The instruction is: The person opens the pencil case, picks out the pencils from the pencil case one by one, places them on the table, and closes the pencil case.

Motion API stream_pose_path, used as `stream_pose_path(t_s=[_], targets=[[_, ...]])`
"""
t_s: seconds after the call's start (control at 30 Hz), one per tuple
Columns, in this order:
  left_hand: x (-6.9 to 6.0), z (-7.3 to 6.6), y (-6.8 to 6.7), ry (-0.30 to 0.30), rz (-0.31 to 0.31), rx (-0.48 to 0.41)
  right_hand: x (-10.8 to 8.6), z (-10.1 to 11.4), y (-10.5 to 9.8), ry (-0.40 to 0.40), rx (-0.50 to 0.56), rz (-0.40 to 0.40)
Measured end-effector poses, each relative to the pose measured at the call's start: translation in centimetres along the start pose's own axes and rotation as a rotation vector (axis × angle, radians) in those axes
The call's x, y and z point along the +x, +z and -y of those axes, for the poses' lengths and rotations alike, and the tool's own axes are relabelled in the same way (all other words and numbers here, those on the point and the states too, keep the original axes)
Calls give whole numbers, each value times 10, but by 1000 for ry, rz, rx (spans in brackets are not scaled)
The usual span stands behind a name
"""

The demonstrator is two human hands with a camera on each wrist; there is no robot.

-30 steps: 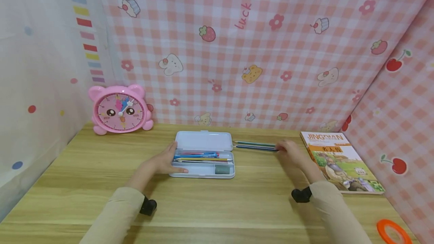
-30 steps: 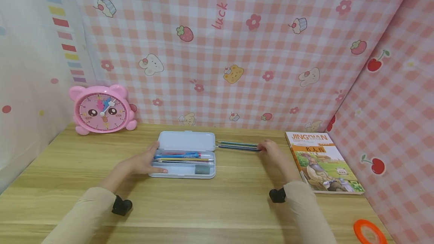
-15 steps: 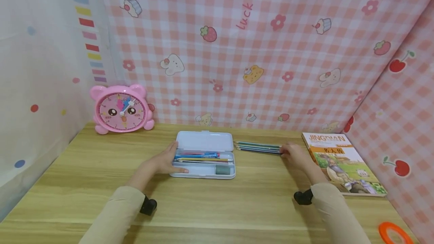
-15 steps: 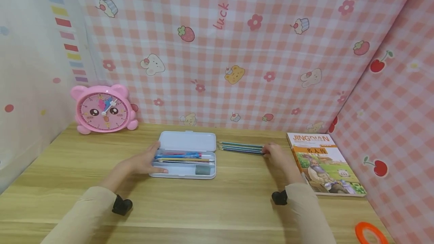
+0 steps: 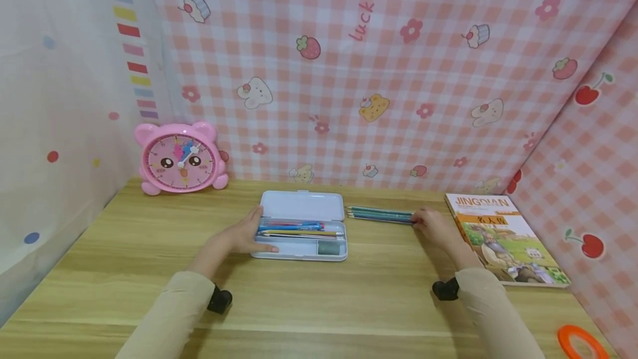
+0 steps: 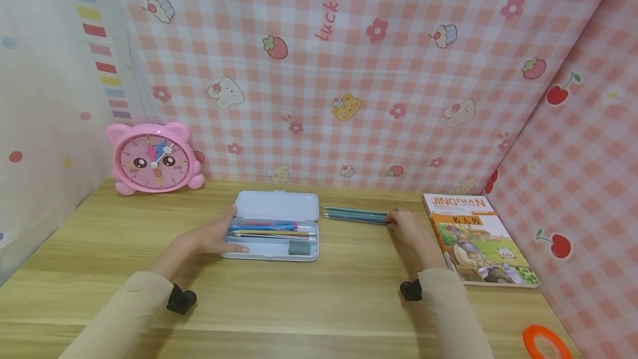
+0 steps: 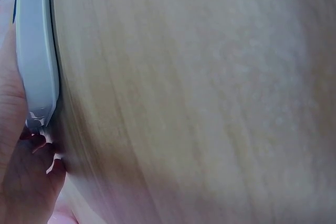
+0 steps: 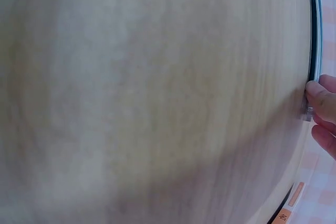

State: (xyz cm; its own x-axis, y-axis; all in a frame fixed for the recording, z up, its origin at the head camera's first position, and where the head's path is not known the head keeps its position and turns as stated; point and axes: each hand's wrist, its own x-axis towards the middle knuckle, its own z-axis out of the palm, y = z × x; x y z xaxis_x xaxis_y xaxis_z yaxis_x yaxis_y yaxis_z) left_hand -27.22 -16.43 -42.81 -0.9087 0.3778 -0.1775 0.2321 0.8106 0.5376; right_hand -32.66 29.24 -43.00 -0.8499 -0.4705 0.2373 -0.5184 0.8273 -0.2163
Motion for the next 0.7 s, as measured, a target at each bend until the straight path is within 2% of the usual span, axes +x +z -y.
stream_pose_path(t_s=[0.2,0.37,0.5,0.7], targets=[[0,-1,-1,-11,3,2,0,3,1,43,20,-1],[2,-2,-2,3,-5,3,1,6,-1,80,25,-3],[2,-2,-3,0,-7,10,6,18,-3,108,43,-2],[0,-2,-2,-3,-1,4,22,46,4,68,118,-35]])
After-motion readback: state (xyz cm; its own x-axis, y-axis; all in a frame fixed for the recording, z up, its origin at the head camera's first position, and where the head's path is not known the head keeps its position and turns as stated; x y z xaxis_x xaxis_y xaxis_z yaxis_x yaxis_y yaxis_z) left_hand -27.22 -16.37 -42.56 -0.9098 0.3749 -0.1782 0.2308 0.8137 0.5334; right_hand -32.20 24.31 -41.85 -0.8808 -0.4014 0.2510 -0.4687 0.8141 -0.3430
